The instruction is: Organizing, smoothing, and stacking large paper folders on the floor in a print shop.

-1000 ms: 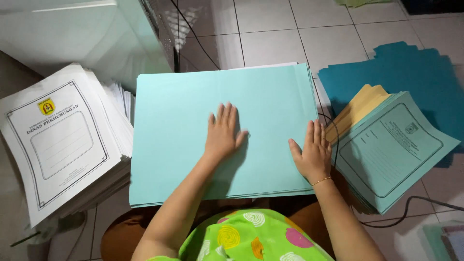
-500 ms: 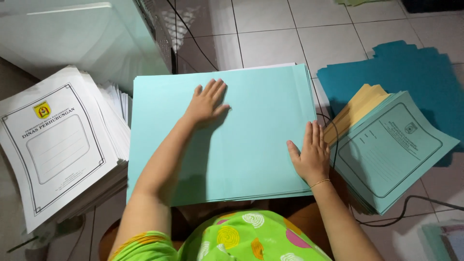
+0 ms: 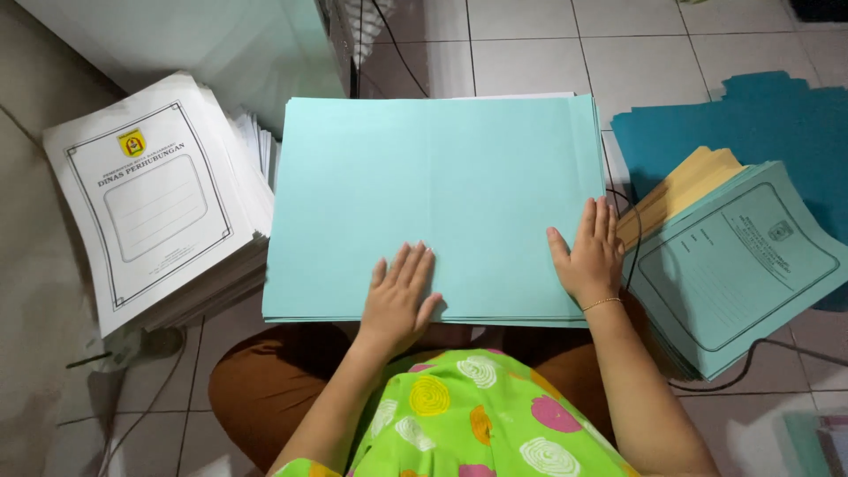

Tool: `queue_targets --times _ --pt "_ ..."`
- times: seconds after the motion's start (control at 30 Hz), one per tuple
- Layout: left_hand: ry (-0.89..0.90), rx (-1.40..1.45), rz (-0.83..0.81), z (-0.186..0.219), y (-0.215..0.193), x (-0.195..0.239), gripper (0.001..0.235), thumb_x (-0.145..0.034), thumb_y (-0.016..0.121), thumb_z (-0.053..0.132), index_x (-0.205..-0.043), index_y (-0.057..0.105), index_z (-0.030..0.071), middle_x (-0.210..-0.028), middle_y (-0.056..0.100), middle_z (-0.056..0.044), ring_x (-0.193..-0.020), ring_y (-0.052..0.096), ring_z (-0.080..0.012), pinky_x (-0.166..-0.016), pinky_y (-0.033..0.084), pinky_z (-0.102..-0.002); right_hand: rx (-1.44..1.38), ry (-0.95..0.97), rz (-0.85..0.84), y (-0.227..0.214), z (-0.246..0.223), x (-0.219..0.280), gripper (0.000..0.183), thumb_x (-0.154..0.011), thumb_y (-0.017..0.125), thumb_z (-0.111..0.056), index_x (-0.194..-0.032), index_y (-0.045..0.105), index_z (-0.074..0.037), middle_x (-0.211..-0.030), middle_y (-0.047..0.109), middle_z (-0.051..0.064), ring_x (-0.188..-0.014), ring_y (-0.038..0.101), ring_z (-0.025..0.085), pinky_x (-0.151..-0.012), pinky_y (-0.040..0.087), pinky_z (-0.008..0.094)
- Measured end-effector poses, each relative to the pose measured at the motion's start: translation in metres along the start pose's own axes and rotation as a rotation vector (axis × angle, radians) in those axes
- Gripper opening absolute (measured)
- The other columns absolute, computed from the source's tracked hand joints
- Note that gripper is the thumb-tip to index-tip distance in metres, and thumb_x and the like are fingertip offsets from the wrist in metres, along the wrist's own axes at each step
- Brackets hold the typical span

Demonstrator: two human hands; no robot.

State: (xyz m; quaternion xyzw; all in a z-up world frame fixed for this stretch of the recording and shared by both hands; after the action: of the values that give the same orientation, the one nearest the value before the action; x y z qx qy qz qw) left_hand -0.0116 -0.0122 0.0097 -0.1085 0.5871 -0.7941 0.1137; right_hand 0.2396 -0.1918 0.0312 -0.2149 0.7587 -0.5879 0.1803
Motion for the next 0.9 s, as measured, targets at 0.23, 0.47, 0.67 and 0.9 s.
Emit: queue_targets --times 0.23,0.47,0.67,0.9 --pt "-0.67 0.011 0.219 -0.129 -0.018 0.088 0.081 -0.102 0.023 0.06 -0.163 0.017 0.005 -0.17 0.013 -0.019 -0.158 0.009 -0.032 -0.126 0.008 -0.05 -0.009 -0.004 0.004 -0.002 -0.001 0.002 0.087 -0.101 0.036 -0.064 -0.161 0.026 -0.002 -0.168 0.022 0.02 -0.156 0.019 0.034 -0.114 0.031 0.058" --pt "-0.063 0.068 0.152 0.023 0.008 0.02 0.073 -0.106 0.034 0.049 -0.161 0.024 0.002 -0.168 0.02 -0.023 -0.157 0.011 -0.0393 -0.123 0.006 -0.054 -0.027 -0.005 0.014 0.004 0.005 0.001 0.087 -0.101 0.037 -0.065 -0.161 0.026 -0.003 -0.169 0.021 0.018 -0.156 0.018 0.033 -0.115 0.031 0.06" --pt "-0.108 -0.079 0.185 -0.038 0.011 0.055 0.07 -0.106 0.028 0.055 -0.163 0.027 0.014 -0.169 0.024 -0.01 -0.157 0.015 -0.0277 -0.124 0.007 -0.047 -0.036 -0.009 0.01 -0.004 0.001 0.006 0.085 -0.102 0.038 -0.062 -0.161 0.027 -0.002 -0.168 0.023 0.02 -0.156 0.019 0.034 -0.115 0.032 0.06" --pt "-0.628 0.016 0.509 -0.109 -0.01 0.113 0.084 -0.105 0.038 0.052 -0.159 0.021 -0.009 -0.165 0.015 -0.034 -0.153 0.009 -0.0497 -0.121 0.015 -0.062 -0.015 0.018 0.01 -0.004 0.0 0.008 0.085 -0.102 0.035 -0.064 -0.161 0.026 -0.003 -0.168 0.022 0.019 -0.156 0.018 0.033 -0.114 0.032 0.06"
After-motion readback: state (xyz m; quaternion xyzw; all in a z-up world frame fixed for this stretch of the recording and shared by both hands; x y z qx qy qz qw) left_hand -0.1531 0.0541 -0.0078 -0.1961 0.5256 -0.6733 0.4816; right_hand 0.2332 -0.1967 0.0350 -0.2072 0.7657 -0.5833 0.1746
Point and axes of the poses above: each hand's wrist, its own x-axis away from the middle knuckle, its own y-axis out of the palm, z = x × y, the point moved 7 cm from there along -x, towards the middle knuckle
